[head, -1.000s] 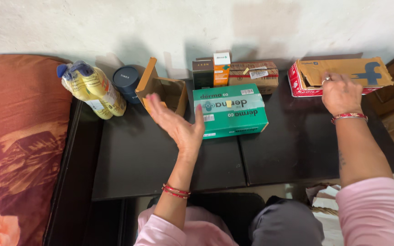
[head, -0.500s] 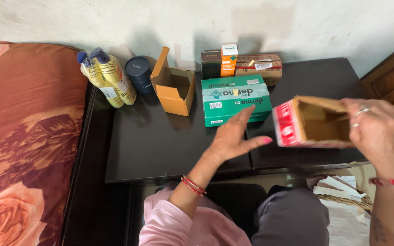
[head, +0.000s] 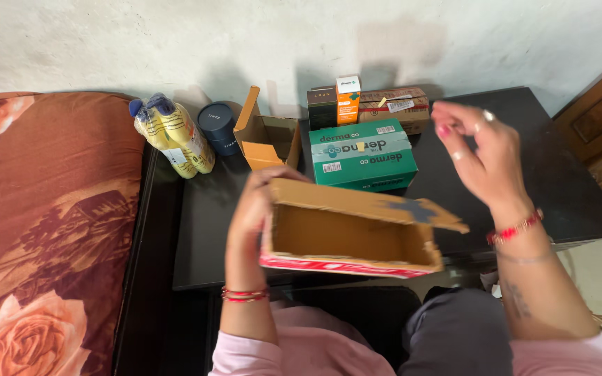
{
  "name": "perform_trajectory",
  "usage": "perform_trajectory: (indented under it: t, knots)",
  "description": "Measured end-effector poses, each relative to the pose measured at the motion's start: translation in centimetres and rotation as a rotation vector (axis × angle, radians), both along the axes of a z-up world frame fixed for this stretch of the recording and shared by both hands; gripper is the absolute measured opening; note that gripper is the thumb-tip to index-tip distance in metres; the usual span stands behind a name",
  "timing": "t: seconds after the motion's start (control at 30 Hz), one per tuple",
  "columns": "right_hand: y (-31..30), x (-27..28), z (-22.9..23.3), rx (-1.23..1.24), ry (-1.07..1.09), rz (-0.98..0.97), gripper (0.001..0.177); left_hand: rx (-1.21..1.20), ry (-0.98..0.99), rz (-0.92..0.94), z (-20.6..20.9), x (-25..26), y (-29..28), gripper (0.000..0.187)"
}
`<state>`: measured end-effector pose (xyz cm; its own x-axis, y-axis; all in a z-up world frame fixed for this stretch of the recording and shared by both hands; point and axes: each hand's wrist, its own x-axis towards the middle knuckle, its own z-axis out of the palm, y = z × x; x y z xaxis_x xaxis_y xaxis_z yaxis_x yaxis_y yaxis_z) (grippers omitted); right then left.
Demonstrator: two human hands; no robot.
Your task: The person packs several small figurines into a green cardboard box, then places a bottle of liquid and a cylindrical container into separate cardboard boxes. The person closes the boxes and stacks them on the table.
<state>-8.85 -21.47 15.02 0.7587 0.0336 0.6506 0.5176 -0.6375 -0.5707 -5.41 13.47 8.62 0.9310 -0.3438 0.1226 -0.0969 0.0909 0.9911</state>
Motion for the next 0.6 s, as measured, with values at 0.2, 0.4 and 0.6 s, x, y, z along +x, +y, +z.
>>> perform_trajectory:
  t: [0.2,0.4,0.6]
  knots:
    - [1.8,9.0,-6.7,-0.594,0.219,0.209,0.100,-0.147,0.091,0.102,1.9,-1.3,5.3,0.022]
    - [7.9,15.3,-14.8,-0.912,0.199,0.262,0.100,-0.297,0.033,0.203,1.8,-2.6,8.8,0.025]
    - [7.6,13.3,-15.9,-0.963,-0.016,0.160,0.090,-0.297,0.083,0.248,-0.5,-0.9,10.1,0.018]
